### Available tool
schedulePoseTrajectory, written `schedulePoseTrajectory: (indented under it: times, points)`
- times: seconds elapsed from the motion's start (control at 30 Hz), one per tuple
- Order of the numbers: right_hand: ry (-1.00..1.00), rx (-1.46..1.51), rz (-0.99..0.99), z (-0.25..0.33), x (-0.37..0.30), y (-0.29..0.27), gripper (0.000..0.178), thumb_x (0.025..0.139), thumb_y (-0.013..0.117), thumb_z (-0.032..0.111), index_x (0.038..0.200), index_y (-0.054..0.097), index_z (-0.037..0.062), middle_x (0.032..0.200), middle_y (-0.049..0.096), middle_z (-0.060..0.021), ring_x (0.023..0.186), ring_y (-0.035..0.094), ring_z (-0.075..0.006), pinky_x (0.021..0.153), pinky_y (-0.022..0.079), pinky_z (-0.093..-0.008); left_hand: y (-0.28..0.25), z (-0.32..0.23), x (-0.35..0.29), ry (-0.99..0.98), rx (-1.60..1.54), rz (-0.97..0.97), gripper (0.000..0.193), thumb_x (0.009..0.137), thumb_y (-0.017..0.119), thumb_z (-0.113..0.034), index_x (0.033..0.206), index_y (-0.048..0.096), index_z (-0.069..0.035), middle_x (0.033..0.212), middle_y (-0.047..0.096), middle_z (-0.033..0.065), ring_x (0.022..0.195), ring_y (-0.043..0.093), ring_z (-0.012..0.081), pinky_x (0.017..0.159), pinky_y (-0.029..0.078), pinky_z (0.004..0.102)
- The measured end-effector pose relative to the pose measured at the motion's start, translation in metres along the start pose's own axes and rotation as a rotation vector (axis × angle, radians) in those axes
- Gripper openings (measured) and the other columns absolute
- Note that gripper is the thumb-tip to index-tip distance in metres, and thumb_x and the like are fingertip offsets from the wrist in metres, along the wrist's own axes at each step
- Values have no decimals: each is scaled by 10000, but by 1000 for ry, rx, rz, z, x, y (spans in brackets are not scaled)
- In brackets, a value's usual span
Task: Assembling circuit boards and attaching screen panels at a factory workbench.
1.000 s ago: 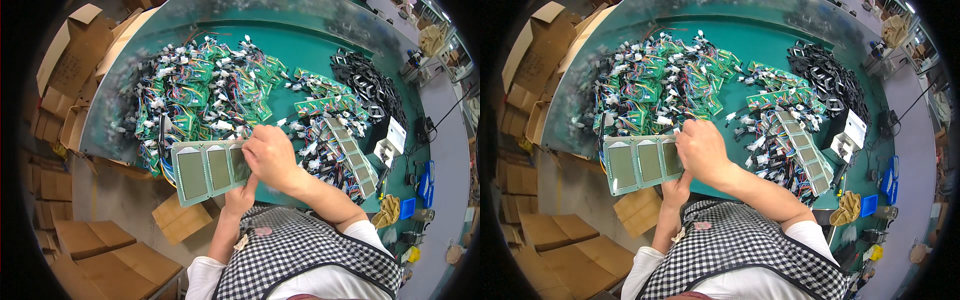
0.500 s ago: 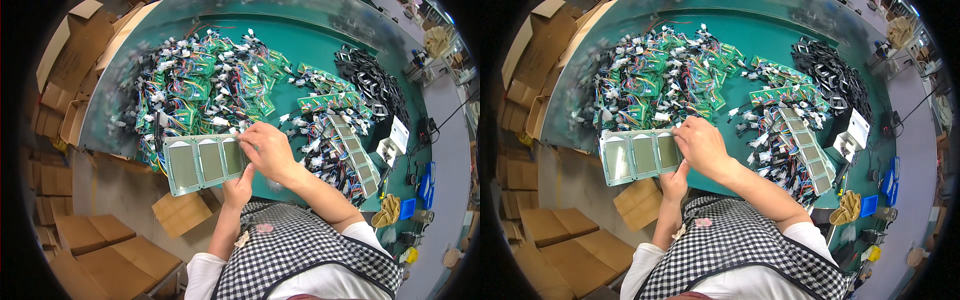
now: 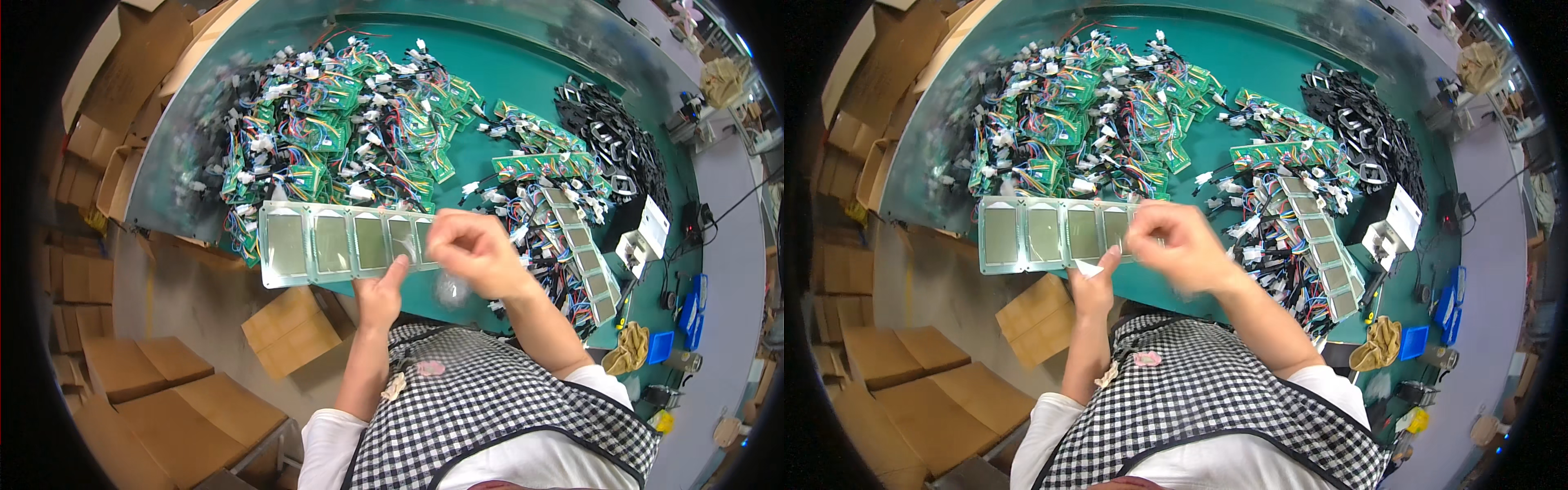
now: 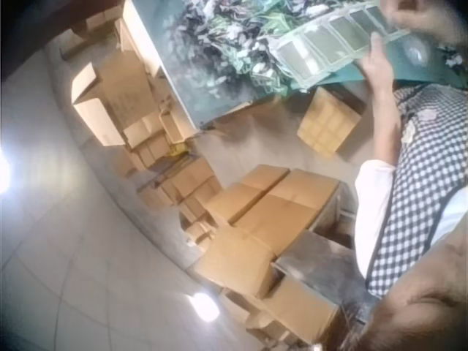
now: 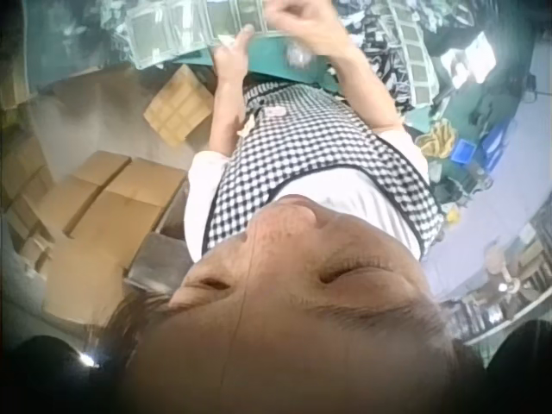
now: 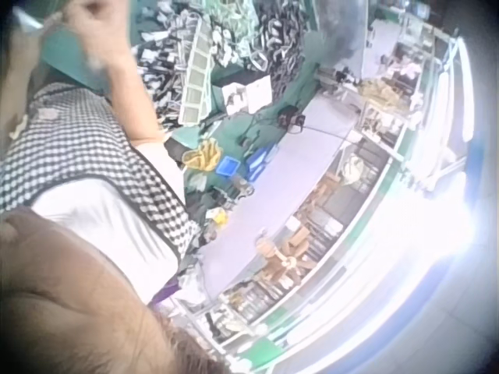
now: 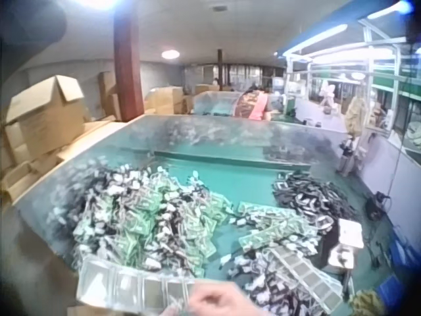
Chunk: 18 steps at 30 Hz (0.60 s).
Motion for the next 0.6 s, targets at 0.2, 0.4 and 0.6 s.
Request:
schedulePoseTrajectory:
  times: [0.2,0.4,0.6]
  points:
    - [427,-1332,55,-100,-41,-31,135,602,548,114,660,598,2,734,592,-174,667,581,-310,616,476,-388,-35,6,8,-305,-473,-30,431,810,465,-85,1224,351,-38,1175,450,100,1055,474,229,869,409,373]
    - [690,-1454,-27,-176,-66,-46,189,663,590,186,738,617,15,779,600,-171,729,597,-326,679,493,-376,-26,5,9,-182,-310,-77,358,880,438,-146,1214,386,-29,1148,474,63,953,504,125,744,423,242]
    - [-283,-953,28,12,-7,13,237,629,692,233,678,528,70,677,520,-64,624,532,-244,529,425,-325,-7,16,-7,-169,7,4,306,833,507,-85,1123,453,-3,1064,497,73,969,470,160,834,379,298]
Point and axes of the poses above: each hand's wrist, its own x-axis towards the middle knuckle, its own y-axis out of the palm, z = x × y, the point moved 1 cm from there along x, towards the middle knuckle
